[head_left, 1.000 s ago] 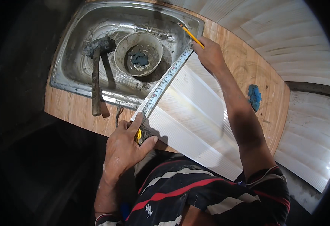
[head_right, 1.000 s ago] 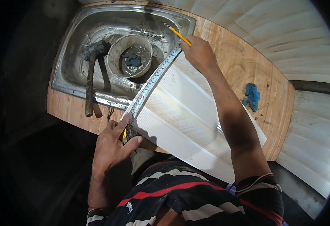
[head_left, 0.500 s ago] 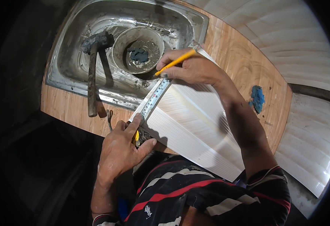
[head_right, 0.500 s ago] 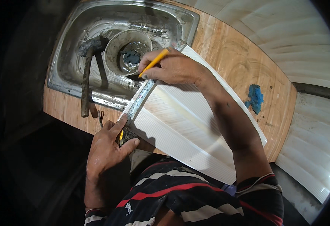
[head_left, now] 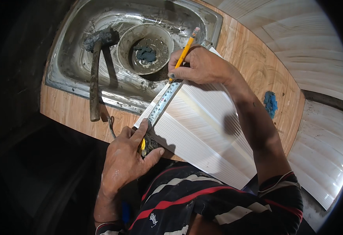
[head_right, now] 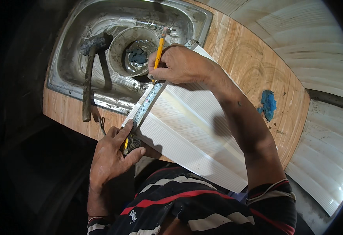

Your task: The person holds a ceramic tile against a wall, marks the edge with a pencil, then measures the tile on a countertop using a tape measure and applies masking tape to the marked area.

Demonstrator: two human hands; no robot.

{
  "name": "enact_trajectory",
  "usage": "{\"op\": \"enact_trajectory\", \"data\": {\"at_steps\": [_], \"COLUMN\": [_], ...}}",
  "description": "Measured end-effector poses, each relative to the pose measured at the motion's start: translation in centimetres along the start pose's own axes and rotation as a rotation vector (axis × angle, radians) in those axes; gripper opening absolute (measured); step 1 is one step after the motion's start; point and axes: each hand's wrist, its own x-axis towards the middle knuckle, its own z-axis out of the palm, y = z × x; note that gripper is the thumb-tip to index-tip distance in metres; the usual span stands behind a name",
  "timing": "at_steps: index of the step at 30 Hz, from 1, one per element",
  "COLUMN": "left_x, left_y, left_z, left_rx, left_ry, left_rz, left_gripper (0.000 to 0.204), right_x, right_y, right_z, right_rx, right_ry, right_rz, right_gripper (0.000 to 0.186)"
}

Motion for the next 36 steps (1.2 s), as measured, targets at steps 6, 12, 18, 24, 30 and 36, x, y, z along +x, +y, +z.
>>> {"op": "enact_trajectory", "data": {"at_steps": [6,12,18,24,30,36], "left_x": [0.0,0.0,-0.1,0.0,0.1,-0.1], "left_y": [0.3,0.3,0.1,0.1,0.1,-0.1], "left_z": [-0.1,-0.1,0.0,-0.1,0.0,0.2], "left_rx": [-0.037,-0.040,-0.036,-0.054,-0.052,-0.061], "left_ry": [0.010,-0.002,0.005,-0.006,-0.010,-0.007], "left_rz": [-0.011,-0.024,-0.014,-0.025,-0.031,-0.028], "left_gripper": [0.080,0.080,0.080,0.081,0.082,0.082], "right_x": [0.4,0.6,0.4,0.2,0.3,0.4], "right_y": [0.3,0.4,0.4,0.7,1.0,1.2], "right_z": [-0.1,0.0,0.2,0.2,0.3,0.6], "right_rx": [0.001,-0.025,-0.014,-0.012,0.004,-0.010], "right_ry": [-0.029,-0.044,-0.024,-0.020,-0.003,0.030], "right_rz": [-0.026,-0.014,0.004,-0.013,-0.014,-0.058], "right_gripper": [0.031,0.025,0.022,0.023,0.025,0.025]}}
